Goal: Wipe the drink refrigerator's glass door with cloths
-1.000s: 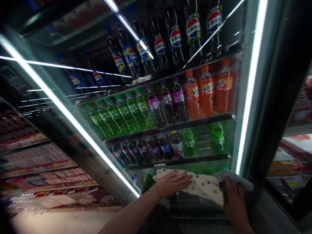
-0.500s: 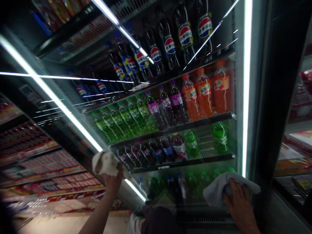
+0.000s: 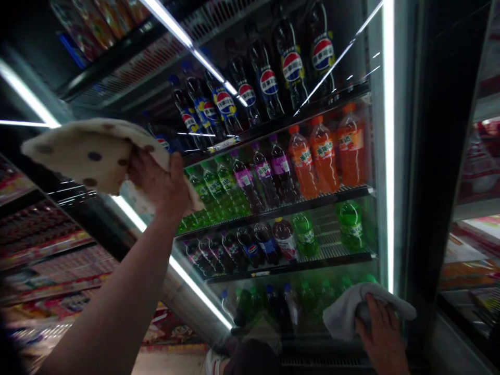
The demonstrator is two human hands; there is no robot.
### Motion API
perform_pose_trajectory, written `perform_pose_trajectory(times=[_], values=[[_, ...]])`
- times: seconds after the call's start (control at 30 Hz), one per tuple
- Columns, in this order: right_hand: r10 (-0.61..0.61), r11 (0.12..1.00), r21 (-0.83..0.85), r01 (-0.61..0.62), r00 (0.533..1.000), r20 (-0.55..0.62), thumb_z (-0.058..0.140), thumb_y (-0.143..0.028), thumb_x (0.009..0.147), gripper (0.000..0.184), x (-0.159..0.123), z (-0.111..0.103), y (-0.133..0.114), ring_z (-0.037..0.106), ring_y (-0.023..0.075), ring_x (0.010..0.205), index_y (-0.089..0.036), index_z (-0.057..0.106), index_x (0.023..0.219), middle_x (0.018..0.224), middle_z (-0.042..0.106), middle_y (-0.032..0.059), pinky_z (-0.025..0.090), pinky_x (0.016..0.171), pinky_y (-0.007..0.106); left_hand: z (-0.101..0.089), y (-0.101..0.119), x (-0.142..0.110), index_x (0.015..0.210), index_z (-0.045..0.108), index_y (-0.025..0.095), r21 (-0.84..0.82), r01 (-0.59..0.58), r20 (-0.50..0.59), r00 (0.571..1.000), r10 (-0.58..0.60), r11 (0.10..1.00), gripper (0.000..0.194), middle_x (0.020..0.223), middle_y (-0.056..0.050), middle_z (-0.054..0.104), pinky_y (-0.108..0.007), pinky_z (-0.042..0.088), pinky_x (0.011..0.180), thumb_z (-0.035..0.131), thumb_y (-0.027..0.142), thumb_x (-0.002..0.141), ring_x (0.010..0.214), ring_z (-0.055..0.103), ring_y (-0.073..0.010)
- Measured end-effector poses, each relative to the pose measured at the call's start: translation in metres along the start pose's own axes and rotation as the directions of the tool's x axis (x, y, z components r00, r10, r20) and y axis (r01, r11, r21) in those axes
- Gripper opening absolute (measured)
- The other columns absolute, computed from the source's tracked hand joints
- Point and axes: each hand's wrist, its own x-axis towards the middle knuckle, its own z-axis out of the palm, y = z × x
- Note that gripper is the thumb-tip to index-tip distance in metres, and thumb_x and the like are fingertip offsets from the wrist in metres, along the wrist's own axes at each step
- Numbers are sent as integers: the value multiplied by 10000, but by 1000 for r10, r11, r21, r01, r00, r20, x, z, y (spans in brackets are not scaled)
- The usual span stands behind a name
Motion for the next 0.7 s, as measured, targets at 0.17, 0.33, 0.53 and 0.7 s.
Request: perform_pose_trajectory(times=[0.17,0.33,0.53,0.7], values=[[63,998,25,-63,998,16,401,-551,1120,766,1,-1,-7,535,476,1444,-182,234,1770,1513,584,231,433,1223,734,13,113,-52,1700,421,180,-78,-438,189,876,444,896,742,1671,-181,544,-858,159,1349,646,514,1077,1650,371,-461],[98,995,27,-99,994,39,435,-518,1129,742,2,-6,-15,504,470,1480,-176,244,1759,1520,578,228,442,1227,727,32,165,-126,1645,504,207,-198,-711,34,683,729,675,596,1840,-129,339,-764,76,1409,602,332,1070,1760,97,-448],[94,996,2,-94,995,45,450,-487,1128,717,-1,-10,-15,478,492,1514,-208,247,1756,1569,561,216,506,1160,710,46,177,-231,1659,527,188,-459,-769,222,386,896,445,593,1873,-64,312,-631,254,1426,473,219,1069,1764,90,-363],[27,997,-74,-26,1000,11,457,-436,1094,741,-9,-4,-7,569,476,1420,-133,281,1747,1508,608,270,516,1130,719,67,157,-334,1687,510,211,-844,-391,363,88,928,367,601,1838,-24,377,-485,264,1447,351,150,1110,1749,206,-234]])
